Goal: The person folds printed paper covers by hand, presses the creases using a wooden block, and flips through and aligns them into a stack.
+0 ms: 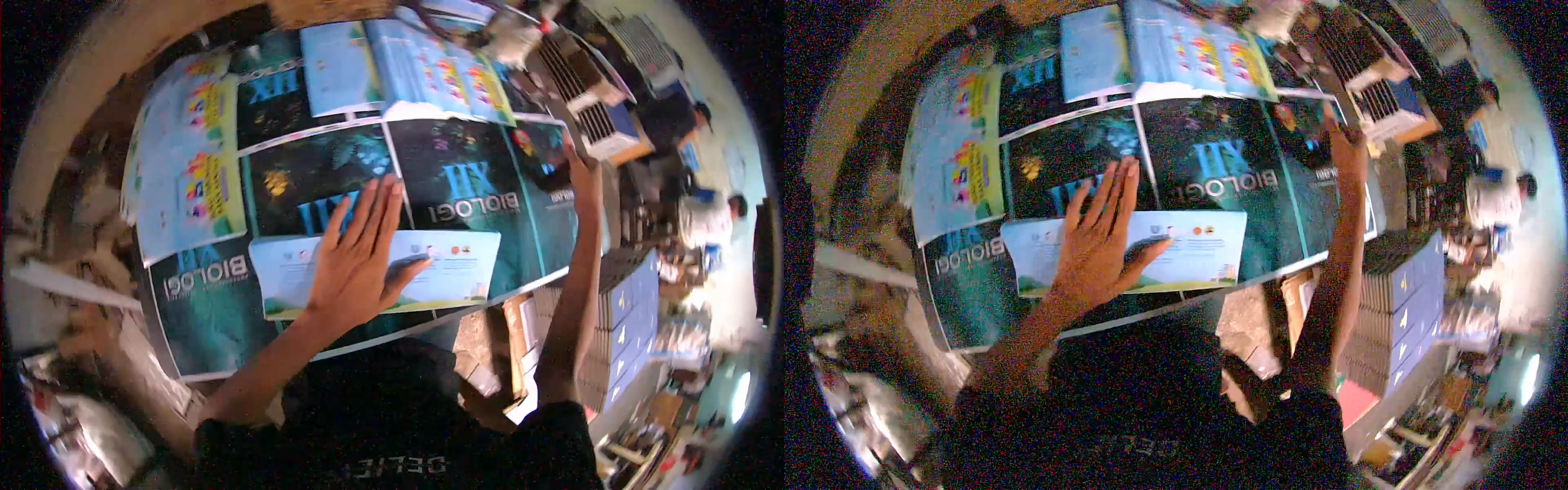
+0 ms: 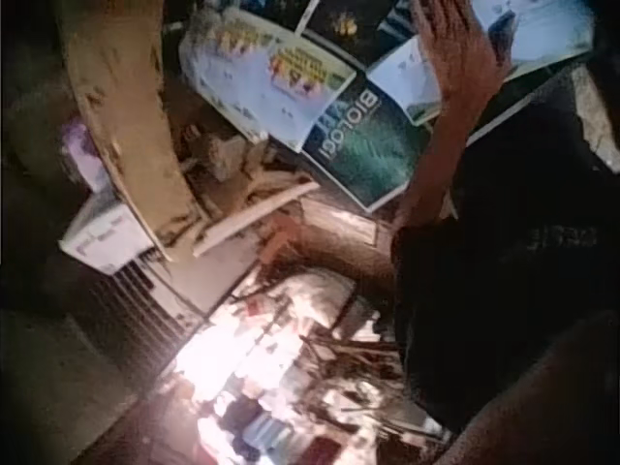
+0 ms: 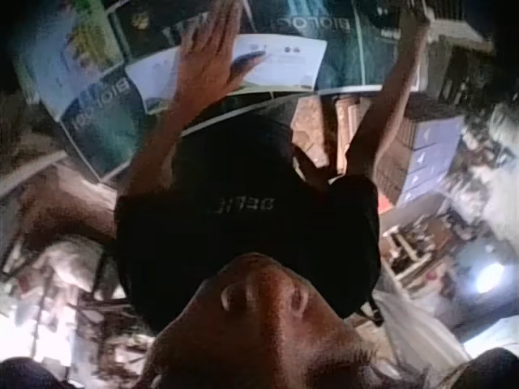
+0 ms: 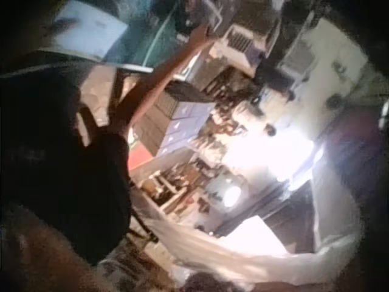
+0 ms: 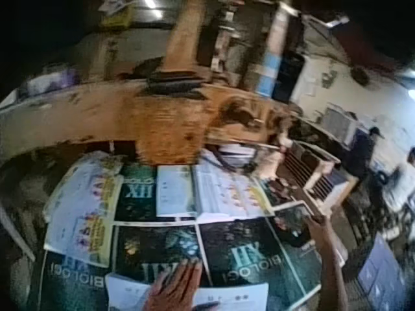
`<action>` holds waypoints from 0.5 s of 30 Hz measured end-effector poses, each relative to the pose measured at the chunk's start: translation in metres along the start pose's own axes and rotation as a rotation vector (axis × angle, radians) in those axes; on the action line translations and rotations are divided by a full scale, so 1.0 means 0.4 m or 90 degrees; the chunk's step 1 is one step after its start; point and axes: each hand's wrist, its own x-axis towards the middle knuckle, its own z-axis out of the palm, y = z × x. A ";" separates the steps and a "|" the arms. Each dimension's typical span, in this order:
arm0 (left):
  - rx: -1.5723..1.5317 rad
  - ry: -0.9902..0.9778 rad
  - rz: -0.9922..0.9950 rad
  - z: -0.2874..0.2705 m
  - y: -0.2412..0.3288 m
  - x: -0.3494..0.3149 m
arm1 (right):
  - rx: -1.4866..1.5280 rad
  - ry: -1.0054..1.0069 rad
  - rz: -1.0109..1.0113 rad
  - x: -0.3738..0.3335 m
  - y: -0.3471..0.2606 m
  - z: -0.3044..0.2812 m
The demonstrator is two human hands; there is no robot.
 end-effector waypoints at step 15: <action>-0.154 0.070 -0.059 0.018 -0.040 -0.033 | 0.479 -0.405 0.149 -0.531 -0.564 0.041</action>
